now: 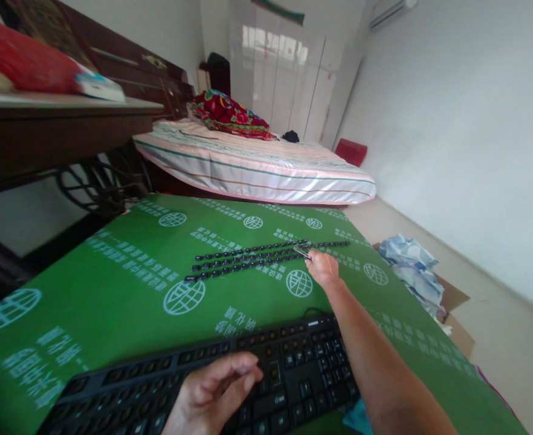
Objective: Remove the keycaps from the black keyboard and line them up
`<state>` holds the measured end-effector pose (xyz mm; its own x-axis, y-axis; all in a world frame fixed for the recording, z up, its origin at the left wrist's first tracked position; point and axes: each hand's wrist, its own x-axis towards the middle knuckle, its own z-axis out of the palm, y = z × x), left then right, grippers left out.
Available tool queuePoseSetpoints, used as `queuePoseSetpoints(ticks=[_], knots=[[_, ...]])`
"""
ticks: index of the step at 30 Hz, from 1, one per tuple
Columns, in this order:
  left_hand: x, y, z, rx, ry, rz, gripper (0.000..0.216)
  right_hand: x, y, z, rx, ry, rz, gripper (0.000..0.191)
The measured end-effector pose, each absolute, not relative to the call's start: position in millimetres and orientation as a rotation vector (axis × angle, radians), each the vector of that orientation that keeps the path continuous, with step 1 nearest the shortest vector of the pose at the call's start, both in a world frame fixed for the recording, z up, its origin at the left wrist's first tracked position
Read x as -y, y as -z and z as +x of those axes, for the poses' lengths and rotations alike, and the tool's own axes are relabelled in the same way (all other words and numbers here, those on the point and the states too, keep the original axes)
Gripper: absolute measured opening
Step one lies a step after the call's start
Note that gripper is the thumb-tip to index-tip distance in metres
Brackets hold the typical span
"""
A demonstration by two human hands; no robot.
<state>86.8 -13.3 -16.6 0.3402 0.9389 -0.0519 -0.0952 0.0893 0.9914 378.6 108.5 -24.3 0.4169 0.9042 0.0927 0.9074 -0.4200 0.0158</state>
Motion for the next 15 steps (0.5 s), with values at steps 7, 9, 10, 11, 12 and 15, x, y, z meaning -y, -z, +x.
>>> queuePoseSetpoints(ticks=[7,9,10,11,12,15], knots=[[11.1,17.2,84.3,-0.884,-0.92,1.276,0.014,-108.6,24.8,378.7,1.655,0.13,-2.606,0.024],[11.0,16.8,84.2,-0.901,-0.921,1.278,0.013,-108.8,24.2,378.5,1.648,0.126,-2.609,0.024],[11.0,16.5,84.2,-0.895,-0.91,1.288,0.013,-108.9,23.8,378.4,1.646,0.124,-2.609,0.024],[10.9,16.2,84.2,-0.889,-0.901,1.297,0.013,-108.9,23.4,378.2,1.646,0.124,-2.609,0.024],[10.9,16.0,84.1,-0.886,-0.896,1.302,0.013,-108.8,23.1,378.1,1.646,0.124,-2.607,0.024],[10.4,15.6,83.2,-0.9,-0.901,1.305,0.013,-108.3,22.2,377.5,1.649,0.124,-2.601,0.023]])
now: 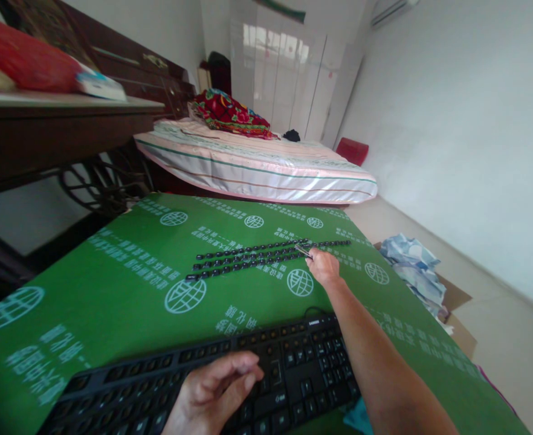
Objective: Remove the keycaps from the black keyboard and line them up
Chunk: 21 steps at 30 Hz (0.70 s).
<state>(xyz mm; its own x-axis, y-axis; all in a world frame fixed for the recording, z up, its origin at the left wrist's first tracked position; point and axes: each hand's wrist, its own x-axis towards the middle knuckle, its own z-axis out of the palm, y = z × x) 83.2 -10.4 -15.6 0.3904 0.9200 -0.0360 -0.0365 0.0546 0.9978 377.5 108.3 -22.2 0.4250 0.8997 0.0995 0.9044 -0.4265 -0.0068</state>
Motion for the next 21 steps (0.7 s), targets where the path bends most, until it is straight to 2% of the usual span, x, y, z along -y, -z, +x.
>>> queuePoseSetpoints(ticks=[21], knots=[[9.3,11.2,79.8,-0.905,-0.818,1.357,0.016,-106.1,21.9,380.5,1.576,0.06,-2.542,0.024]])
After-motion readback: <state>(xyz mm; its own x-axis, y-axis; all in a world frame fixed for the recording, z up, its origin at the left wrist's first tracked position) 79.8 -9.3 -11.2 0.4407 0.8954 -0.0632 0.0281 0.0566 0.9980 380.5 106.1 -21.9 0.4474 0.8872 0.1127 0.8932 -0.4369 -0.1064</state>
